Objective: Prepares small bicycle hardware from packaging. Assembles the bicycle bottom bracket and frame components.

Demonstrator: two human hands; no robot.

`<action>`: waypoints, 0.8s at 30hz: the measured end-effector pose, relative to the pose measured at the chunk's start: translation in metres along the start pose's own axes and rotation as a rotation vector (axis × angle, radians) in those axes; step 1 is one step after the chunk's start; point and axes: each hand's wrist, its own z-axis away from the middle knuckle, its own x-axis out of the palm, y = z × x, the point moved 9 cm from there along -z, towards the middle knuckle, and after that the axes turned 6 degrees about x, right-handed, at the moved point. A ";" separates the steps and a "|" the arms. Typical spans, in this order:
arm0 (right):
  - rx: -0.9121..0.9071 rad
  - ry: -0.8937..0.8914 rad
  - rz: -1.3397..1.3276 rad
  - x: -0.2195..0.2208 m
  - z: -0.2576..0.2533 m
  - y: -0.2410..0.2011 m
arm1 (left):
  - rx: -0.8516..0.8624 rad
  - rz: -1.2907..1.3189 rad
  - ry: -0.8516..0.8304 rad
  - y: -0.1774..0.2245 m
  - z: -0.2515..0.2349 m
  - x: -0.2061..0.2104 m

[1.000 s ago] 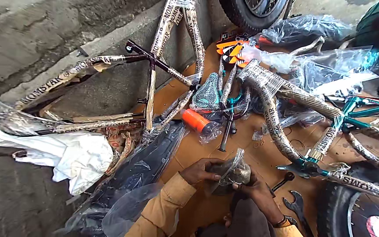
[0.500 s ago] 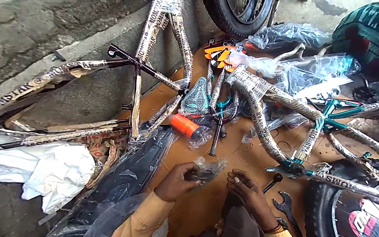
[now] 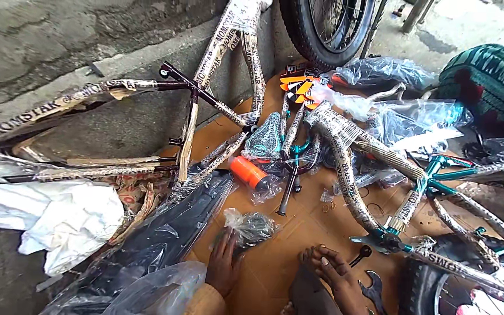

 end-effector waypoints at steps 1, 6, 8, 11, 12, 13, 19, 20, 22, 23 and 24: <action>-0.013 0.001 0.015 -0.003 0.003 -0.003 | -0.064 0.053 0.055 -0.006 -0.003 -0.005; -0.033 0.037 0.034 -0.022 0.014 -0.007 | -0.408 0.290 -0.130 -0.066 -0.008 -0.005; -0.029 0.041 0.020 -0.034 0.012 -0.002 | -0.408 0.340 -0.201 -0.073 -0.013 -0.004; -0.011 0.054 0.019 -0.035 0.011 -0.003 | -0.474 0.428 -0.278 -0.086 -0.017 -0.004; -0.005 0.065 0.016 -0.035 0.011 -0.005 | -0.501 0.447 -0.312 -0.088 -0.019 -0.002; 0.003 0.078 0.014 -0.034 0.012 -0.008 | -0.526 0.449 -0.357 -0.086 -0.022 0.000; -0.011 0.165 -0.027 -0.051 0.017 -0.017 | -0.633 0.251 -0.625 -0.069 -0.022 0.001; -0.015 0.187 -0.031 -0.058 0.019 -0.016 | -0.636 0.250 -0.630 -0.069 -0.020 0.003; -0.014 0.227 -0.035 -0.070 0.025 -0.017 | -0.652 0.320 -0.559 -0.072 -0.015 0.006; -0.016 0.235 -0.033 -0.075 0.028 -0.017 | -0.689 0.419 -0.481 -0.072 -0.013 0.004; -0.024 0.240 -0.034 -0.079 0.030 -0.018 | -0.737 0.546 -0.388 -0.069 -0.012 0.000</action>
